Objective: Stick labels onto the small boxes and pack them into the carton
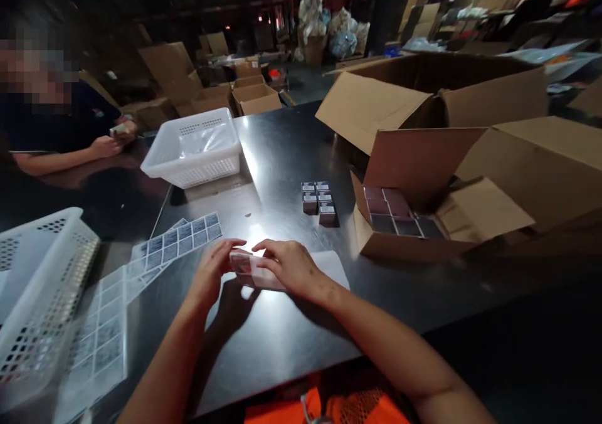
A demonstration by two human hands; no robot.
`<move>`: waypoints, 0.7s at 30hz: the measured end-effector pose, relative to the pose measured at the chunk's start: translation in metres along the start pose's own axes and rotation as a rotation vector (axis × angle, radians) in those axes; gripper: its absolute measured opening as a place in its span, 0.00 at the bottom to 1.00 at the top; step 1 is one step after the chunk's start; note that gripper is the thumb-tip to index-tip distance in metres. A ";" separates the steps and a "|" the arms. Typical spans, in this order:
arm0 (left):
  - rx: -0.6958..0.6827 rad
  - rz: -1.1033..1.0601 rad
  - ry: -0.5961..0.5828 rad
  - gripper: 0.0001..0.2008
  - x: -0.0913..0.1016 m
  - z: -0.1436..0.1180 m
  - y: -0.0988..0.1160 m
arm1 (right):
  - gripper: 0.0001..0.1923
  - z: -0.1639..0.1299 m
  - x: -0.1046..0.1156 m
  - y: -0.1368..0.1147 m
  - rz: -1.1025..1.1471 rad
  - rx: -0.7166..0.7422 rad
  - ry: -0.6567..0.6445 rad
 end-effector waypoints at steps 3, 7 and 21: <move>0.037 -0.018 -0.064 0.23 -0.009 0.001 -0.006 | 0.13 -0.003 0.007 0.001 -0.100 0.038 0.046; -0.004 -0.009 -0.088 0.23 -0.019 -0.001 -0.004 | 0.17 -0.008 0.011 -0.016 -0.215 0.275 0.180; 0.084 -0.123 -0.062 0.34 -0.016 -0.004 -0.010 | 0.06 -0.020 -0.009 -0.017 -0.368 0.457 0.295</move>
Point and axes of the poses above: each hand's wrist, its own z-axis towards the middle knuckle, its own x-axis out of the back of the hand, y = z × x, the point moved 9 cm from there along z, towards the middle knuckle, and after that the axes turned 8 degrees about z, right-handed, at the moved point
